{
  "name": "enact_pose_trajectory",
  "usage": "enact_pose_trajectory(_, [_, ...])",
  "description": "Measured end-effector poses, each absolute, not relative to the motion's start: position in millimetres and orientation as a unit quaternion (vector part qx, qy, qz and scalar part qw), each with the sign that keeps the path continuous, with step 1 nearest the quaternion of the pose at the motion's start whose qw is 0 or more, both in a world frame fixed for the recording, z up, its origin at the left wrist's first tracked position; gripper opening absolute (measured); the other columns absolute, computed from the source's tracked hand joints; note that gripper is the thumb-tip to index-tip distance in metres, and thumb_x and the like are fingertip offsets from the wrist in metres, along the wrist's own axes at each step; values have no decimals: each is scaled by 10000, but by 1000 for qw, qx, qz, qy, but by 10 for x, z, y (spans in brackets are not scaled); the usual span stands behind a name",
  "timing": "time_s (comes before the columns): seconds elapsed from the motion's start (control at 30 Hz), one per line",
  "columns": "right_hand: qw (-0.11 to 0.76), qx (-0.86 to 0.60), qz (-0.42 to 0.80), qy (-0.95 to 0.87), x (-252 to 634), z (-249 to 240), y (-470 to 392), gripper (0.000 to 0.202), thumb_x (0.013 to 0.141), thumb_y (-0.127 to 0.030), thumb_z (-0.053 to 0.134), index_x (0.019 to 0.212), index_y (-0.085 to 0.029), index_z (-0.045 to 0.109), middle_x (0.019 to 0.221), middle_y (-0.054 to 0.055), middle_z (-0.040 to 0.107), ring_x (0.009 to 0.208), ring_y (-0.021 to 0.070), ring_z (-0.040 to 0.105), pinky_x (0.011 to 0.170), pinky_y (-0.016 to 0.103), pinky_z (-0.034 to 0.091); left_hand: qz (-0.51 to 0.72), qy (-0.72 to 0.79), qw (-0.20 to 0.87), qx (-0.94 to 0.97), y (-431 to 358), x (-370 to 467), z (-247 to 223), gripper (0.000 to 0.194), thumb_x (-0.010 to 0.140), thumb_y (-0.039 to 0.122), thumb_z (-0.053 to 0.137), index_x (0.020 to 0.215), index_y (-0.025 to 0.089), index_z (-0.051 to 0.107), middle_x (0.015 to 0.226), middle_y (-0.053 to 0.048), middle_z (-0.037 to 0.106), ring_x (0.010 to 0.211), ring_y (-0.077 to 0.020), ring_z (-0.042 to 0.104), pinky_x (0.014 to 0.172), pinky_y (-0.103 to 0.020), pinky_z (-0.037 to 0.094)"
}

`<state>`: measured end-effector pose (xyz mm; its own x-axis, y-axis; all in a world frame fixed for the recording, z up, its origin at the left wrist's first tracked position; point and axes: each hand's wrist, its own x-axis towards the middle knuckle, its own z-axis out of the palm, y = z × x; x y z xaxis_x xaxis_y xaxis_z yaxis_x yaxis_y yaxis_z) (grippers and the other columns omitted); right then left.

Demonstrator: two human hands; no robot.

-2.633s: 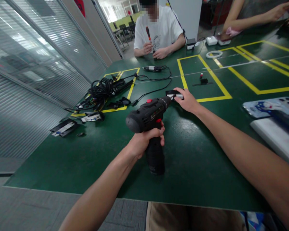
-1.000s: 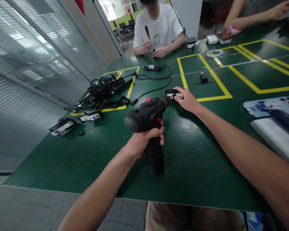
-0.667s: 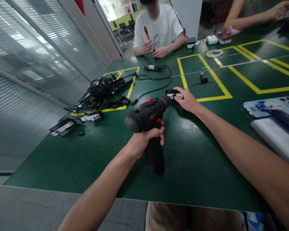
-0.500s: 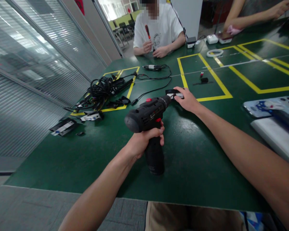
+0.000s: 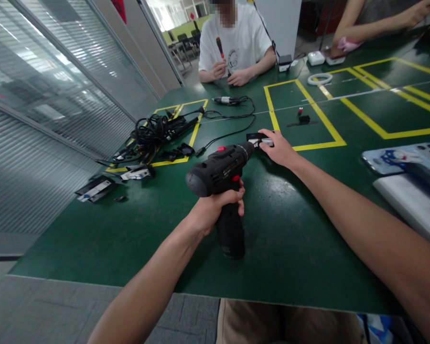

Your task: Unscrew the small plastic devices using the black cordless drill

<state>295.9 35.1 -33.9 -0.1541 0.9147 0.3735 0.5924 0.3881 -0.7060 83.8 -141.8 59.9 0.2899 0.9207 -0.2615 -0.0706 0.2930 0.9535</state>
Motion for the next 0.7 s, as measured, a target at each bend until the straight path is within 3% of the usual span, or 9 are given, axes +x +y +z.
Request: enact_pose_trajectory(0.7, [396,-512,196,-737,2960,-339,352,506,870,-297,563,1365,-199,594,1209,138,564,1095,303,601,1038,460,452,379,461,659,458,-1427,839,598,282,698,223,683,941,135,573,799,5,579,529,-81,572,550,-237,442])
